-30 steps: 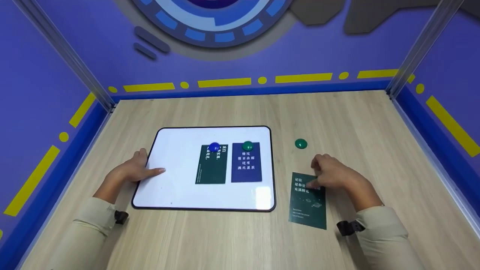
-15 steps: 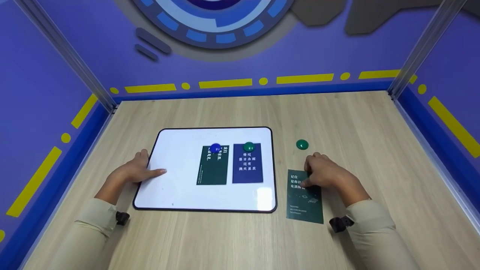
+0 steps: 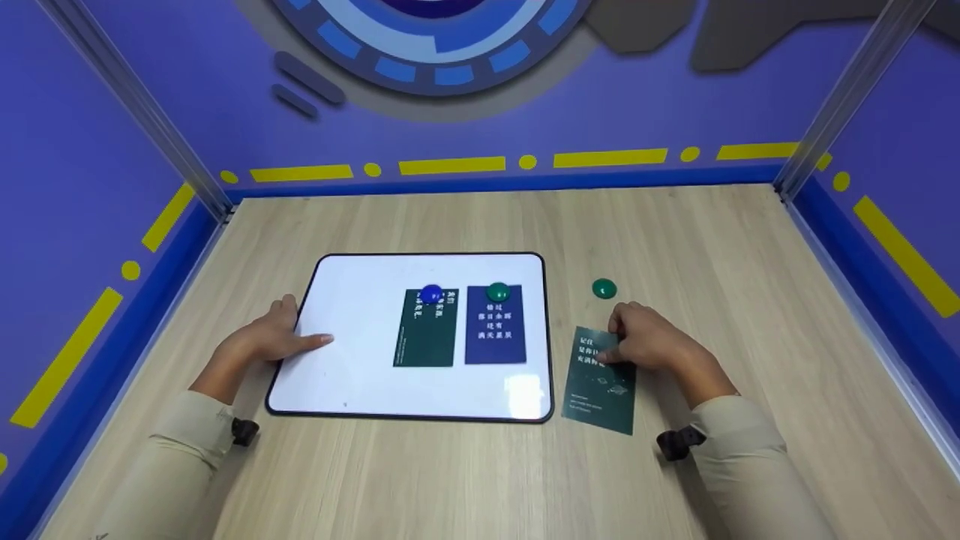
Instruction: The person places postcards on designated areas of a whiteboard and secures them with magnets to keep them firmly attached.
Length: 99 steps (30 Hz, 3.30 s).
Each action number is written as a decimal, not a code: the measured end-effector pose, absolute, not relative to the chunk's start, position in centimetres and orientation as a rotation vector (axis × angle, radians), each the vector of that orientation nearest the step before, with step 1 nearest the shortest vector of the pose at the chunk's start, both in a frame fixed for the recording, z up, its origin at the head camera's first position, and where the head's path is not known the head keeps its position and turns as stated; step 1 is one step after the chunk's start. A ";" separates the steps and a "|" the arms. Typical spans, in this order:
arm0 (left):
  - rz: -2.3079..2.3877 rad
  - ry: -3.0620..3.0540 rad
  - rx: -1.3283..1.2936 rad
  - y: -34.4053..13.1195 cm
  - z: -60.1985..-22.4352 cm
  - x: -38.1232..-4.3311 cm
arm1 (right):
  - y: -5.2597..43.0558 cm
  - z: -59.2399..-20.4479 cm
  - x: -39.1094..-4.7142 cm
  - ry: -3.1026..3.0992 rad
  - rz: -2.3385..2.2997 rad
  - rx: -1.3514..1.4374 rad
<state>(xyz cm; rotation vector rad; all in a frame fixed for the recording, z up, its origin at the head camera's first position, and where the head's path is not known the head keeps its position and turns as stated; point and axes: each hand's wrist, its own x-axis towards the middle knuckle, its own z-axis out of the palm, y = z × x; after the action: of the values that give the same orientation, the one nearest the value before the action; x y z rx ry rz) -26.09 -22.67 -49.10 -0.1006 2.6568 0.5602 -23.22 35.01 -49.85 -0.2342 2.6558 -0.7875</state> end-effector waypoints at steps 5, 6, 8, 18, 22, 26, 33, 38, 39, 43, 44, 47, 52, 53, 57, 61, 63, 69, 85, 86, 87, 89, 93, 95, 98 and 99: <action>0.559 2.659 -0.104 -22.8 -49.1 -25.9 | 34.9 -50.0 -23.4 2.654 -0.772 -0.251; 0.559 2.659 -0.109 -22.8 -49.1 -25.9 | 34.9 -50.0 -23.5 2.651 -0.765 -0.255; 0.564 2.656 -0.117 -22.8 -49.1 -25.9 | 34.8 -49.9 -23.5 2.643 -0.753 -0.263; 0.587 2.639 -0.131 -22.8 -49.0 -26.0 | 35.0 -49.5 -23.9 2.628 -0.741 -0.245; 0.579 2.640 -0.135 -22.7 -49.0 -26.0 | 35.0 -49.7 -23.8 2.637 -0.753 -0.254; 0.558 2.654 -0.118 -22.7 -49.2 -25.9 | 35.1 -49.8 -23.7 2.640 -0.777 -0.254; 0.566 2.653 -0.115 -22.7 -49.1 -26.1 | 35.3 -49.9 -23.8 2.647 -0.779 -0.260; 0.559 2.655 -0.115 -22.7 -49.2 -26.1 | 35.3 -50.0 -23.7 2.649 -0.789 -0.256; 0.557 2.656 -0.114 -22.7 -49.3 -26.2 | 35.3 -50.0 -23.7 2.649 -0.789 -0.250; 0.556 2.656 -0.119 -22.8 -49.4 -26.2 | 35.2 -50.0 -23.6 2.652 -0.782 -0.222; 0.558 2.655 -0.120 -22.9 -49.4 -26.2 | 35.2 -50.0 -23.6 2.652 -0.782 -0.213; 0.565 2.652 -0.119 -22.9 -49.3 -26.2 | 35.2 -49.7 -23.6 2.649 -0.792 -0.204; 0.565 2.655 -0.112 -22.9 -49.2 -26.1 | 35.3 -48.9 -23.7 2.666 -0.818 -0.232; 0.566 2.653 -0.113 -22.9 -49.2 -26.1 | 35.3 -48.7 -23.7 2.675 -0.824 -0.240; 0.561 2.647 -0.119 -23.0 -49.3 -26.2 | 35.2 -48.1 -23.7 2.704 -0.857 -0.276; 0.566 2.650 -0.129 -23.0 -49.4 -26.2 | 35.2 -47.4 -23.6 2.713 -0.875 -0.295; 0.570 2.651 -0.128 -22.9 -49.3 -26.3 | 35.2 -46.9 -23.6 2.717 -0.893 -0.297; 0.557 2.655 -0.116 -22.9 -49.5 -26.3 | 35.1 -45.0 -23.4 2.725 -1.009 -0.317; 0.530 2.665 -0.097 -22.8 -49.4 -26.2 | 28.4 -43.2 -25.3 2.649 -1.295 -0.393; 0.529 2.665 -0.096 -22.8 -49.4 -26.2 | 27.8 -43.3 -25.5 2.643 -1.309 -0.400; 0.528 2.666 -0.094 -22.8 -49.4 -26.2 | 27.1 -43.5 -25.7 2.635 -1.322 -0.407; 0.531 2.664 -0.096 -22.8 -49.4 -26.2 | 25.8 -44.0 -26.0 2.616 -1.344 -0.411; 0.532 2.669 -0.097 -22.9 -49.4 -26.2 | 22.8 -45.3 -26.7 2.569 -1.359 -0.431; 0.536 2.669 -0.098 -22.9 -49.4 -26.2 | 21.3 -45.9 -26.9 2.558 -1.348 -0.449; 0.543 2.667 -0.101 -23.0 -49.3 -26.1 | 18.9 -46.7 -27.2 2.567 -1.299 -0.486; 0.543 2.667 -0.101 -23.0 -49.3 -26.1 | 18.1 -46.9 -27.3 2.574 -1.279 -0.512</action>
<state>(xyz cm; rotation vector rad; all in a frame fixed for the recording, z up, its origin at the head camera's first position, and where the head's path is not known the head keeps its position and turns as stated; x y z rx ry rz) -26.08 -22.97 -49.28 -0.1008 2.6669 0.5426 -27.34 18.13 -46.94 -0.5123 2.5745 -1.2789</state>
